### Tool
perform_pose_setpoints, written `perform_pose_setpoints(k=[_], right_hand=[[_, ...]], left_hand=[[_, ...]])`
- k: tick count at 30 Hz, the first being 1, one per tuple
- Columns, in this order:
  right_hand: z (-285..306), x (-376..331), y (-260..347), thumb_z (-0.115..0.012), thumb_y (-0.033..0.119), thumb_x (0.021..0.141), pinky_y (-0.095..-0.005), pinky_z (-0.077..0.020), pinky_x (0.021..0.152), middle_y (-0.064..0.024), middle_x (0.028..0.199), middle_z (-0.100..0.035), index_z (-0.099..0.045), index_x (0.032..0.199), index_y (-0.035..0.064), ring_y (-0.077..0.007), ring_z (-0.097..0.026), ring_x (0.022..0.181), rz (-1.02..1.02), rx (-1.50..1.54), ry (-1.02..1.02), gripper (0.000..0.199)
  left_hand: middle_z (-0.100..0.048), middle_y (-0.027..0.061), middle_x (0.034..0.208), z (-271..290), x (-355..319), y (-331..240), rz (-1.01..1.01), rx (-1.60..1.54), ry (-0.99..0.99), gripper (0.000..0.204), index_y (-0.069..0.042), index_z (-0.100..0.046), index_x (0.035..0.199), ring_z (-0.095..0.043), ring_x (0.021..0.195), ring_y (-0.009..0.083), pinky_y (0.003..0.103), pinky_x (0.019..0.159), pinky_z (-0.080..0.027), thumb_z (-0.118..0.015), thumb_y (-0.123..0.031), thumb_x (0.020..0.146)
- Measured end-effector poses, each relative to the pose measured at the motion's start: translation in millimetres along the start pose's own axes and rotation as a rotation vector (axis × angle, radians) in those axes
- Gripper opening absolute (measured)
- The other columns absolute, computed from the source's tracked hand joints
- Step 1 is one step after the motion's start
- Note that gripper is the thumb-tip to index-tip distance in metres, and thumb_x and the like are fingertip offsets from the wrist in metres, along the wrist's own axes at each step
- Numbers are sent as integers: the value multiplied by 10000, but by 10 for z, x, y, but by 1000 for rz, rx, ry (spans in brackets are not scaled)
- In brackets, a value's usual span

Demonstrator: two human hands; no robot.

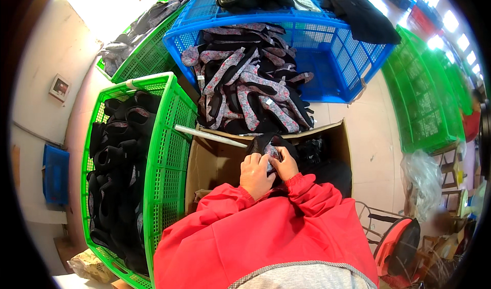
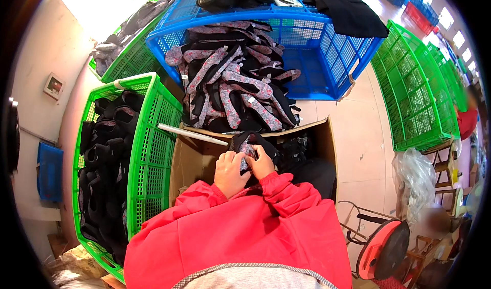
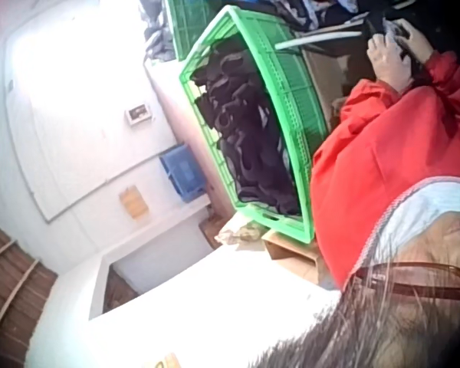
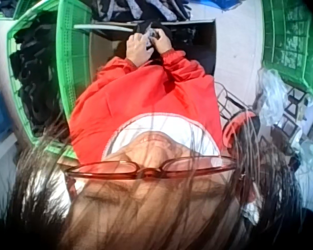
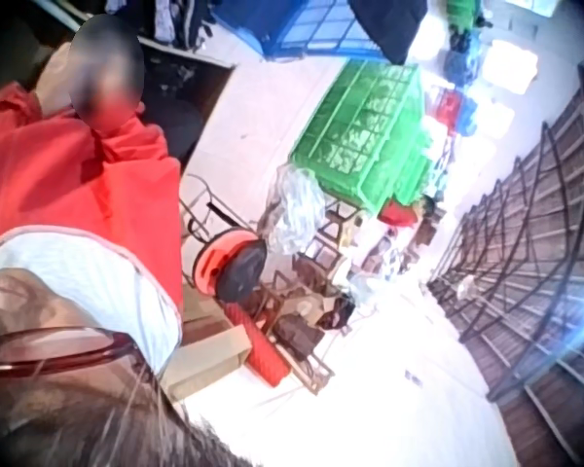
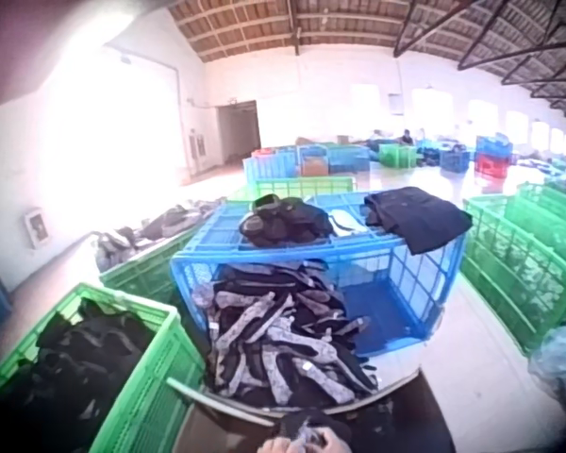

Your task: The person sits on a low stool and assembles slippers by hand. They pick up a black slipper sole and a patterned fabric upper, align them, and press the parts together. The person then places the assembled slipper into a green plastic crate and repeats the process with another pair.

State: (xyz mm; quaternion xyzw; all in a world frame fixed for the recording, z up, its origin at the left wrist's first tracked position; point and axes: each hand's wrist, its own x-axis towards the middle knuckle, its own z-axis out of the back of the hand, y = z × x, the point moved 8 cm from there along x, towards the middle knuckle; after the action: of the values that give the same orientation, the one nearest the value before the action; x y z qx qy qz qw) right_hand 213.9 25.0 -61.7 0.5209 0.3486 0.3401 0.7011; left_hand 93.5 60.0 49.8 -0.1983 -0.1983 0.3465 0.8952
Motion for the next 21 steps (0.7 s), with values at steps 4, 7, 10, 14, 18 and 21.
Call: perform_pose_setpoints(k=[4,7,10,14,18,21], right_hand=[[34,-27,174,-692,218,856,-382,-498,799,-175,1032,-668,-566,1147,56,-321,-645,944,26,-125,13,356],[130,-15,326,-667,199,882,-343,-502,799,-148,1020,-668,-566,1152,35,-246,-656,920,39,-227,110,331],[174,20,363,-639,305,887,-438,-501,776,-216,1014,-666,-546,1183,73,-399,-643,933,71,-258,200,387],[91,37,389,-604,219,928,-332,-502,766,-163,989,-667,-521,1213,28,-239,-657,879,70,-254,261,353],[155,64,547,-586,218,944,-310,-502,701,-145,881,-670,-547,1175,20,-184,-656,795,112,-147,248,307],[386,30,534,-629,166,911,-287,-504,687,-103,809,-659,-619,1073,12,-146,-644,750,74,283,18,224]], left_hand=[[-547,124,1050,-8,-24,-12,17,94,-95,559,-115,-622,1141,-520,1006,315,414,834,-426,-803,-215,622],[-543,121,1051,-40,-43,-14,23,68,-114,574,-155,-633,1157,-518,998,316,416,824,-423,-812,-246,620],[-540,117,1039,-44,-31,-29,33,66,-138,569,-185,-645,1174,-515,978,316,417,816,-423,-805,-269,634],[-535,131,995,5,67,-1,81,71,-165,501,-184,-663,1152,-517,921,317,408,796,-445,-775,-246,667],[-531,131,968,61,141,88,72,-19,-131,445,-180,-692,1114,-511,886,322,406,771,-454,-762,-236,679],[-531,126,970,131,106,125,36,-75,-137,441,-187,-704,1107,-511,889,323,405,777,-452,-788,-224,675]])
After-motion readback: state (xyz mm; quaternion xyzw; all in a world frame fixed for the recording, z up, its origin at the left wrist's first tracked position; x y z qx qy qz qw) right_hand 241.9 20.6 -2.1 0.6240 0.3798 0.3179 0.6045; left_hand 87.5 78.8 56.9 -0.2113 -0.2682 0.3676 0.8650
